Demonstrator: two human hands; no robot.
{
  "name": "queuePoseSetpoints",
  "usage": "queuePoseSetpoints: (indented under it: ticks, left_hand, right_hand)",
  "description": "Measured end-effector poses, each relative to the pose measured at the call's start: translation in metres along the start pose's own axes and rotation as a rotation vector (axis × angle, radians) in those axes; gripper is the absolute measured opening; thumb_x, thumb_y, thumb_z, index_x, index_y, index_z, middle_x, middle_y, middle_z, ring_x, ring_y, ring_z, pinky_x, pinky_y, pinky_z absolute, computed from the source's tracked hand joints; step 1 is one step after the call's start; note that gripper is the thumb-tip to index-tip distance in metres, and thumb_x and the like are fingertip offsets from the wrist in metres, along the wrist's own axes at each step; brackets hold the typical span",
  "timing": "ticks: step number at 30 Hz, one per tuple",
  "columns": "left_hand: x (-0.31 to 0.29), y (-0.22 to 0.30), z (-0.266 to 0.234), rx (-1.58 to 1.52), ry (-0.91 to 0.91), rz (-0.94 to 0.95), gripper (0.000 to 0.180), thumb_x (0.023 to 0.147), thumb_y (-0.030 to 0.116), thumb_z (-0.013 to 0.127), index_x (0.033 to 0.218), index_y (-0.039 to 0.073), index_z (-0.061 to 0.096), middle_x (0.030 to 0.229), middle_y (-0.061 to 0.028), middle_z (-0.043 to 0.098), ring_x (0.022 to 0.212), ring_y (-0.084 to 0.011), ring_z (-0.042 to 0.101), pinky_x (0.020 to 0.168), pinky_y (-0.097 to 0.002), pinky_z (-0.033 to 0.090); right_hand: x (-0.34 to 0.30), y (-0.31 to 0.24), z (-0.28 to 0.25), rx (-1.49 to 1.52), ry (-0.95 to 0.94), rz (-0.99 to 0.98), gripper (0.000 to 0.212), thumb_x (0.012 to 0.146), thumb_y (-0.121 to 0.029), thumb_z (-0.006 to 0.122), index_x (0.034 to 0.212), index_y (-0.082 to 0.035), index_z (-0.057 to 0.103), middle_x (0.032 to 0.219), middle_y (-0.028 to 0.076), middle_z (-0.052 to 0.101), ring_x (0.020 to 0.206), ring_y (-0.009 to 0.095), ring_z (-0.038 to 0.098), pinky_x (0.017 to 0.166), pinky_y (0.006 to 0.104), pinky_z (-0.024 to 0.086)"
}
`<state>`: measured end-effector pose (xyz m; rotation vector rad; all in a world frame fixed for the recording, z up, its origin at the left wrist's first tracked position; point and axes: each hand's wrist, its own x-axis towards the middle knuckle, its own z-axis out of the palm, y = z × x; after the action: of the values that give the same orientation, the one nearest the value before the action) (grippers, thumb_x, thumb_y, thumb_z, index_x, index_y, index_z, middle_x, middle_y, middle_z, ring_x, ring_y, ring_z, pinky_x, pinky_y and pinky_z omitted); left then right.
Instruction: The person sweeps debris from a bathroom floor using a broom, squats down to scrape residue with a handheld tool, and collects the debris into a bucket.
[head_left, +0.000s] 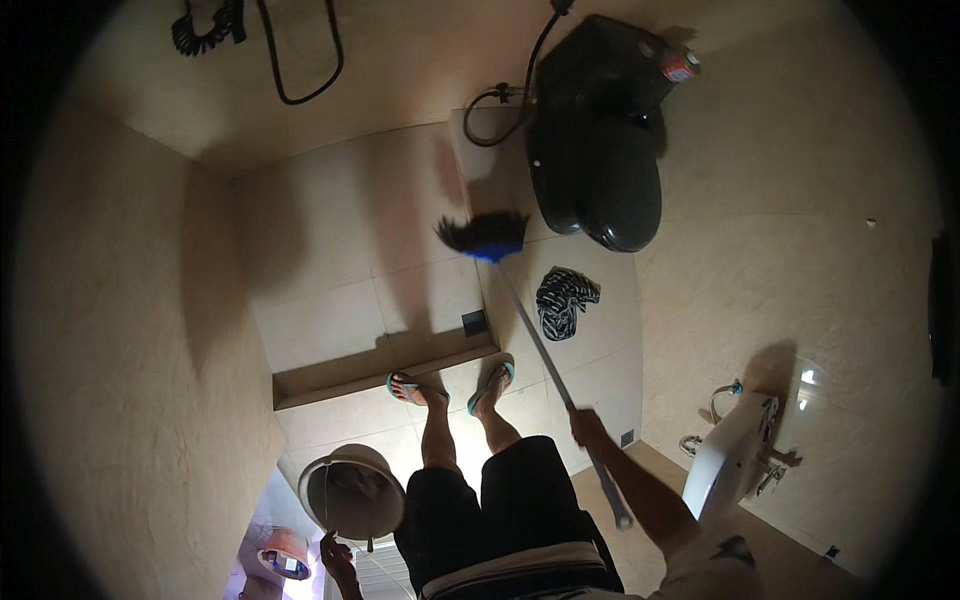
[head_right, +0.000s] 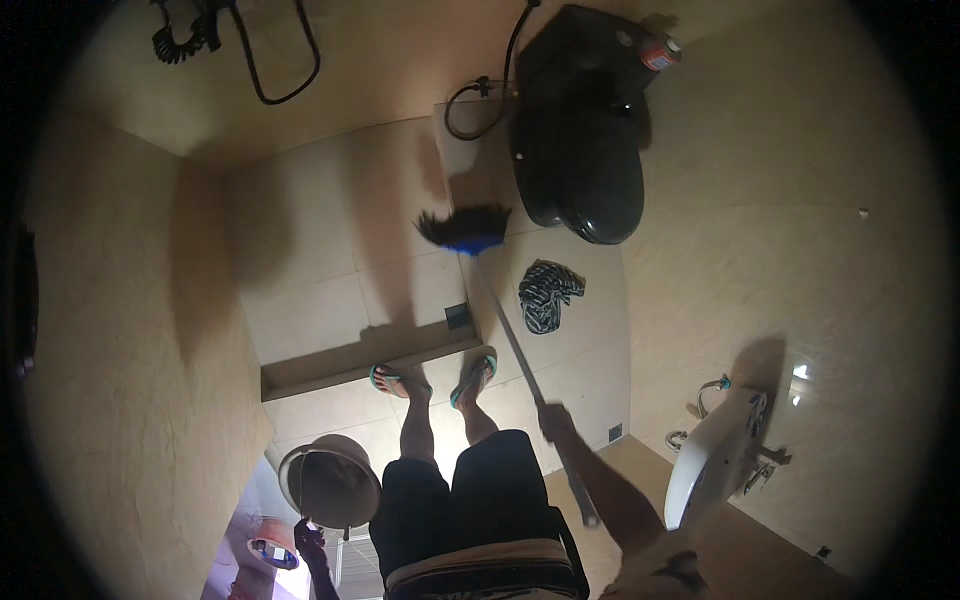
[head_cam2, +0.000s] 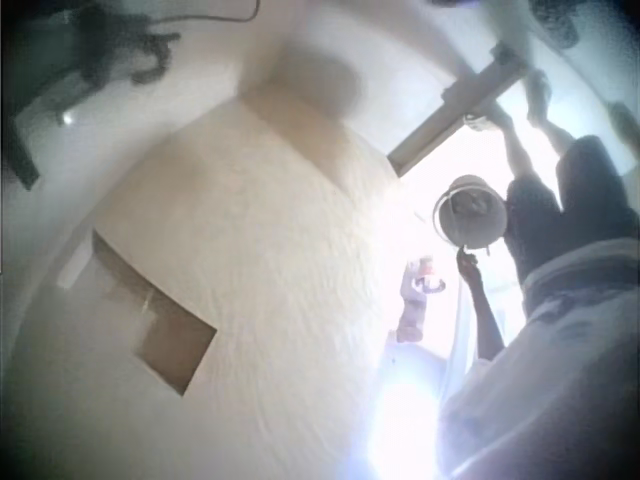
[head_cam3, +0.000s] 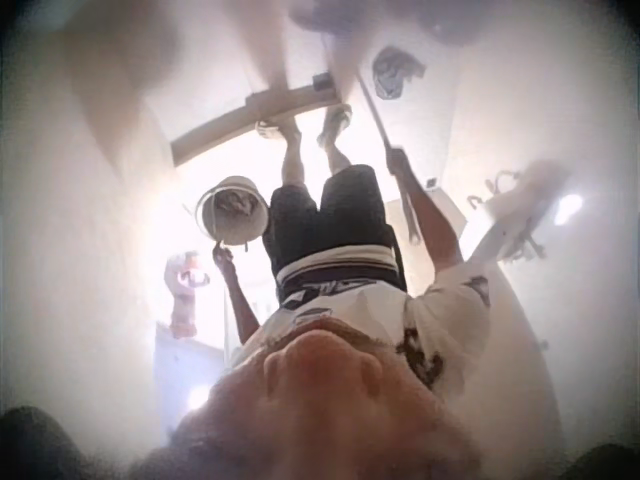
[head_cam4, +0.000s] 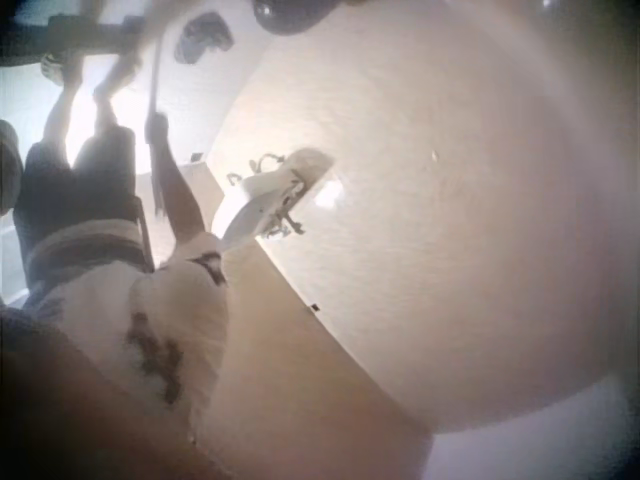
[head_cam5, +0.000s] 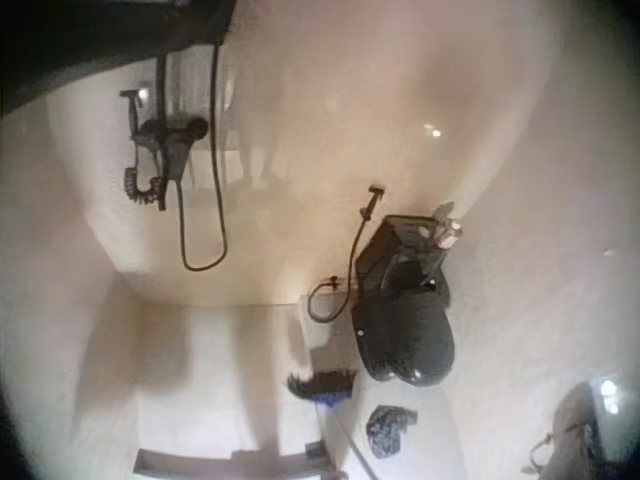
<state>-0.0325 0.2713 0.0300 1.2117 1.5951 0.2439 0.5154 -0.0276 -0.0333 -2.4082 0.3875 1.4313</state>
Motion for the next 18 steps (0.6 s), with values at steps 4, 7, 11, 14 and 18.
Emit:
queuePoseSetpoints:
  ticks: [4, 7, 11, 14, 18]
  left_hand:
    - [-0.017, 0.002, 0.015, 0.130, 0.087, -0.046, 0.031, 0.098, 0.032, 0.044, 0.108, 0.007, 0.060, 0.065, 0.0033, 0.046, 0.050, -0.0040, 0.040, 0.043, -0.0202, 0.031]
    - [-0.026, 0.009, 0.018, 0.270, 0.117, -0.059, 0.033, 0.099, 0.034, 0.040, 0.106, 0.008, 0.060, 0.065, 0.0037, 0.045, 0.049, -0.0039, 0.039, 0.043, -0.0216, 0.030]
    - [-0.023, 0.033, 0.012, 0.290, 0.086, 0.084, 0.034, 0.099, 0.032, 0.041, 0.104, 0.004, 0.061, 0.068, 0.0012, 0.048, 0.054, -0.0070, 0.040, 0.048, -0.0233, 0.032]
    - [-0.005, 0.065, 0.011, 0.253, -0.016, 0.129, 0.036, 0.099, 0.033, 0.040, 0.104, 0.004, 0.061, 0.068, 0.0004, 0.050, 0.053, -0.0074, 0.040, 0.047, -0.0234, 0.032]
    - [0.039, 0.109, 0.016, 0.516, -0.047, 0.341, 0.036, 0.100, 0.033, 0.039, 0.105, 0.005, 0.062, 0.070, 0.0004, 0.051, 0.054, -0.0068, 0.041, 0.047, -0.0225, 0.032]
  right_hand:
    - [-0.042, 0.062, -0.015, -0.422, 0.047, -0.060, 0.041, 0.096, -0.034, 0.040, 0.072, -0.006, 0.058, 0.070, 0.013, 0.063, 0.065, 0.022, 0.065, 0.056, 0.0409, 0.053]
    - [0.011, 0.010, -0.046, -0.749, 0.102, -0.397, 0.038, 0.096, -0.027, 0.033, 0.086, 0.001, 0.058, 0.081, 0.017, 0.066, 0.076, 0.027, 0.067, 0.058, 0.0417, 0.053]
    - [0.116, -0.093, -0.084, 0.044, 0.155, -0.226, 0.053, 0.091, -0.051, 0.036, 0.074, -0.003, 0.050, 0.049, 0.008, 0.048, 0.040, 0.023, 0.051, 0.039, 0.0388, 0.043]
    - [0.118, -0.082, -0.068, 0.144, 0.094, -0.088, 0.062, 0.090, -0.056, 0.036, 0.073, 0.000, 0.056, 0.056, 0.013, 0.055, 0.046, 0.025, 0.055, 0.043, 0.0396, 0.045]
    - [0.039, 0.023, -0.003, 0.054, 0.021, 0.134, 0.057, 0.091, -0.048, 0.038, 0.096, 0.005, 0.059, 0.077, 0.022, 0.065, 0.068, 0.032, 0.067, 0.063, 0.0440, 0.053]
